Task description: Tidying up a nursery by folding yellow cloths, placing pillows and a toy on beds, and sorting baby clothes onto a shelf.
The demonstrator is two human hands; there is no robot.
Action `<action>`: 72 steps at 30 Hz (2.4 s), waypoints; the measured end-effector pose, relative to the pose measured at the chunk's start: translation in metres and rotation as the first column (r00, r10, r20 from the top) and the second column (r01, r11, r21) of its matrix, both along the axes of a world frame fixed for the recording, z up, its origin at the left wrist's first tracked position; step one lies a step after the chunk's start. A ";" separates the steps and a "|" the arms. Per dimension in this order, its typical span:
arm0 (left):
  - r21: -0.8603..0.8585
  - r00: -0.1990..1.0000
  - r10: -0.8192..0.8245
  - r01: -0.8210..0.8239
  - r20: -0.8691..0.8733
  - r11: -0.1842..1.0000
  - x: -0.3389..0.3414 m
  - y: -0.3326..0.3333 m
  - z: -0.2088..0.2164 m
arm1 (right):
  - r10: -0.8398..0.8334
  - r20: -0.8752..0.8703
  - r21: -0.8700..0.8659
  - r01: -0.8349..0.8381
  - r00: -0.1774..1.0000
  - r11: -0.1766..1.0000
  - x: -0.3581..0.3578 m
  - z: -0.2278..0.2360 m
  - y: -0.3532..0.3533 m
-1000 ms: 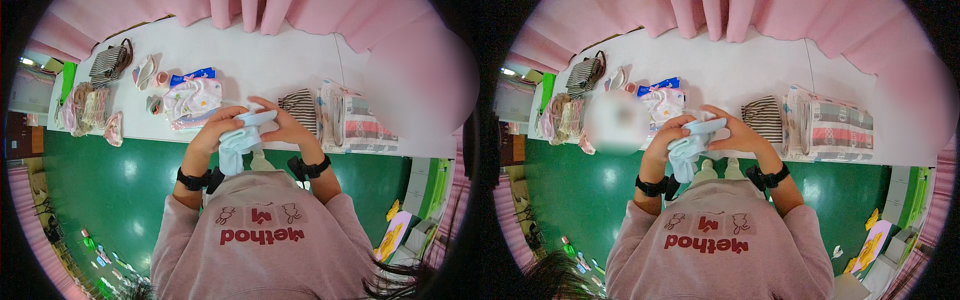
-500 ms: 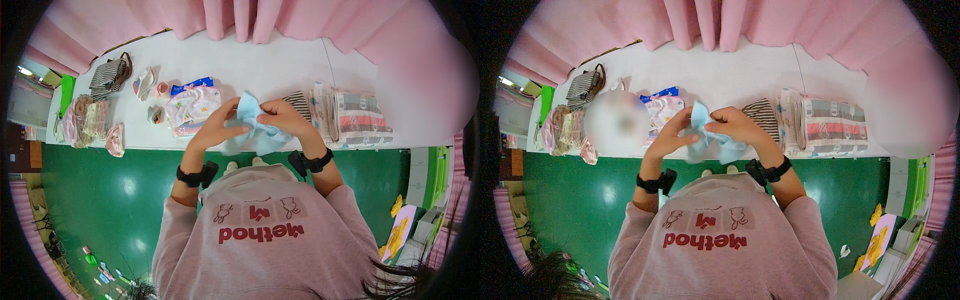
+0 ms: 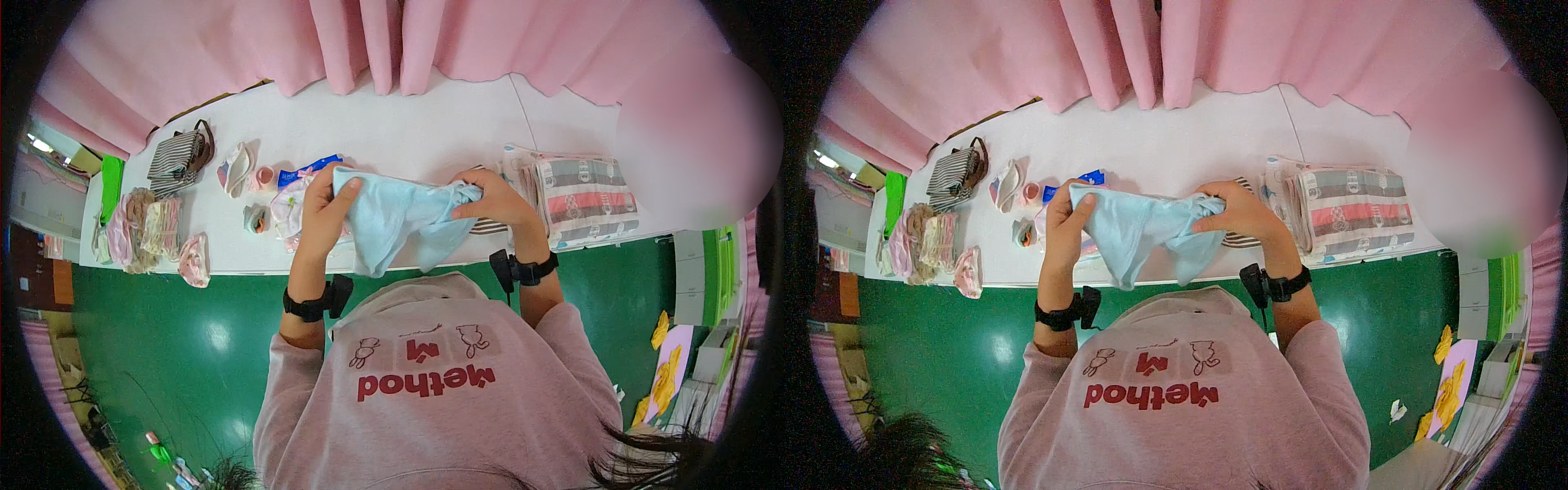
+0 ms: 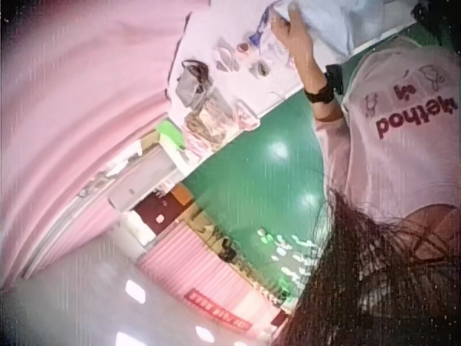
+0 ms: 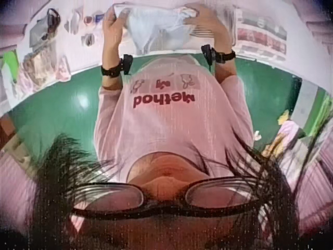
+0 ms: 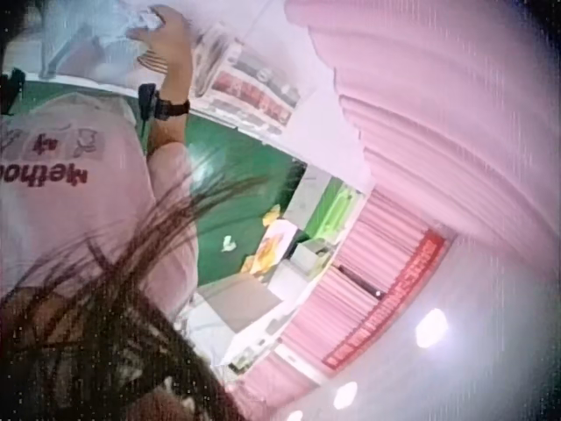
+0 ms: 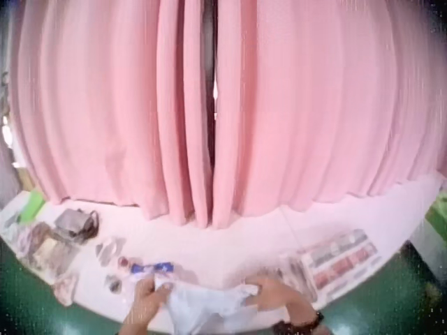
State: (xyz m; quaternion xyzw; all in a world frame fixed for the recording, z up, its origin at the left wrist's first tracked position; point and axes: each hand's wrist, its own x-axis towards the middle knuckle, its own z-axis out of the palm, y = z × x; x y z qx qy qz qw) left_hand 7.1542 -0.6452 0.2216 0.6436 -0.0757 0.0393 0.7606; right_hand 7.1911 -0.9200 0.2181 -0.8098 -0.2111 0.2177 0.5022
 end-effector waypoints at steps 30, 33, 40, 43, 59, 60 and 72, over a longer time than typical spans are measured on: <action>-0.105 0.999 -0.009 0.013 0.044 0.994 0.011 0.035 0.007 | -0.145 0.273 0.380 0.032 0.951 0.925 0.006 0.029 -0.004; -0.094 0.999 0.015 -0.012 0.034 0.996 0.012 0.041 0.003 | -0.086 0.525 0.198 -0.023 0.847 0.980 0.007 0.032 -0.002; -0.077 0.996 0.048 -0.042 0.072 0.996 0.009 0.034 0.015 | 0.184 0.679 -0.237 -0.025 0.710 0.971 0.003 0.039 -0.007; -0.016 0.995 0.081 -0.080 0.051 0.997 0.008 0.037 0.015 | 0.056 0.697 -0.041 -0.039 0.715 0.998 0.004 0.038 -0.006; 0.259 0.983 -0.179 0.166 0.029 0.951 0.006 0.041 0.015 | 0.021 0.672 -0.055 0.022 0.740 0.998 -0.004 0.061 -0.007; 0.358 0.985 -0.159 0.123 0.073 0.926 0.006 0.041 0.015 | 0.046 0.720 -0.153 0.094 0.692 0.984 -0.005 0.061 -0.006; 0.462 0.985 -0.028 -0.056 0.171 0.885 0.008 0.015 0.017 | -0.106 0.797 -0.302 0.543 0.595 0.784 -0.007 0.053 0.014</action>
